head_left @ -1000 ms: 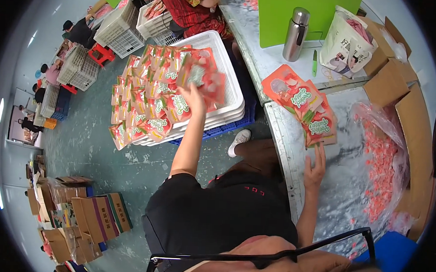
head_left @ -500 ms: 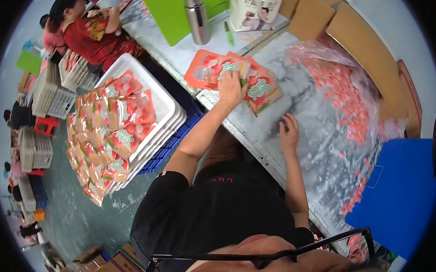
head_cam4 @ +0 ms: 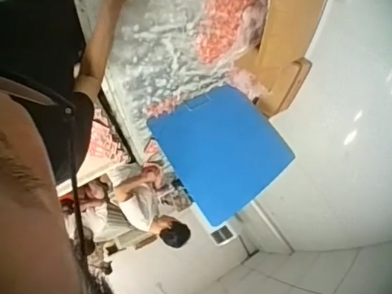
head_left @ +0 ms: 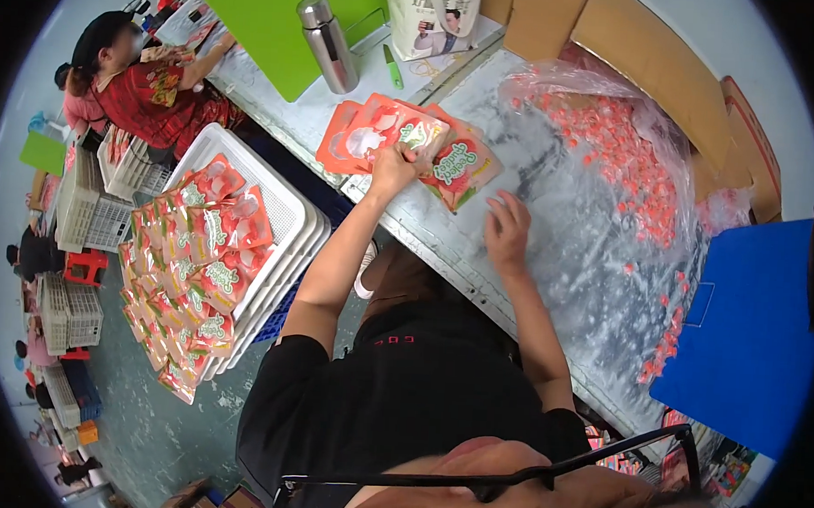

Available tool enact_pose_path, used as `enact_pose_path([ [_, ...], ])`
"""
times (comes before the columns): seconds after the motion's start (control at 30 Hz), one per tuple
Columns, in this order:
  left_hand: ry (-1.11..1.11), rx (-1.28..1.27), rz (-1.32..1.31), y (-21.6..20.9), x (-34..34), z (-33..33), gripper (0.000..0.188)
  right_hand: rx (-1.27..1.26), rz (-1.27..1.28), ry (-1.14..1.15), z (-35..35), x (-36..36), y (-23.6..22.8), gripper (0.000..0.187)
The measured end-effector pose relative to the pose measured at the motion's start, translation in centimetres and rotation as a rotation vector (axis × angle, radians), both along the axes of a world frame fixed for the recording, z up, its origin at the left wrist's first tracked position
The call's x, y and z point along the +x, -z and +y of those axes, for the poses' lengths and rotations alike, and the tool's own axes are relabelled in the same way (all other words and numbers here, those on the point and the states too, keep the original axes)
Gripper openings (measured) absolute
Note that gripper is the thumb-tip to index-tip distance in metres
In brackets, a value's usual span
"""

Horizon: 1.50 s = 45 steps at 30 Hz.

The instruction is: Packaging small items into plastic bags at a factory workbench.

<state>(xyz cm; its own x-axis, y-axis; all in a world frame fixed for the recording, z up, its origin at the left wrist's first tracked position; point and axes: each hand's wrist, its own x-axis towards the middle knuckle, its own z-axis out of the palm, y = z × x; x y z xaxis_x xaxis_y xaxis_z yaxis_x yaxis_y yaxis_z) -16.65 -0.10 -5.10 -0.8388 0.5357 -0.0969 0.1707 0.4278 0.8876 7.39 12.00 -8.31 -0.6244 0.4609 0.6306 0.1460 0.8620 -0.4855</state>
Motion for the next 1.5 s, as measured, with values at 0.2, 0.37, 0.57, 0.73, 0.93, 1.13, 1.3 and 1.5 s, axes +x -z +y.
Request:
enact_pose_path([
  [0.2,0.367,0.102,-0.066,-0.8,3.6,-0.9,0.036,0.107,0.036,-0.222,-2.3,-4.3,-4.2,0.04],
  [0.37,0.336,0.347,-0.361,-2.4,3.6,-0.4,0.033,0.131,-0.042,-0.136,-1.2,-2.5,-1.7,0.042],
  [0.57,0.418,0.254,-0.319,-1.1,5.7,0.3,0.036,0.194,0.056,-0.151,-1.6,-3.0,-4.4,0.038],
  [0.73,0.421,0.278,-0.448,-2.0,5.9,0.3,0.033,0.194,0.054,-0.167,-0.8,-2.3,-2.9,0.027],
  [0.93,0.381,0.308,-0.342,-2.1,7.0,0.8,0.034,0.365,-0.025,-0.201,-2.5,-2.2,-5.2,0.025],
  [1.13,0.462,0.032,0.138,-6.1,9.5,1.4,0.027,-0.048,-0.203,-0.537,-2.5,-2.1,-4.5,0.027],
  [1.3,0.614,-0.057,0.404,-11.1,11.8,2.1,0.024,-0.037,-0.478,-0.468,-1.8,-1.7,-4.4,0.055],
  [1.5,1.115,-0.032,0.315,-11.4,8.2,1.7,0.089,-0.251,-0.433,-0.607,-0.2,1.1,-9.1,0.038],
])
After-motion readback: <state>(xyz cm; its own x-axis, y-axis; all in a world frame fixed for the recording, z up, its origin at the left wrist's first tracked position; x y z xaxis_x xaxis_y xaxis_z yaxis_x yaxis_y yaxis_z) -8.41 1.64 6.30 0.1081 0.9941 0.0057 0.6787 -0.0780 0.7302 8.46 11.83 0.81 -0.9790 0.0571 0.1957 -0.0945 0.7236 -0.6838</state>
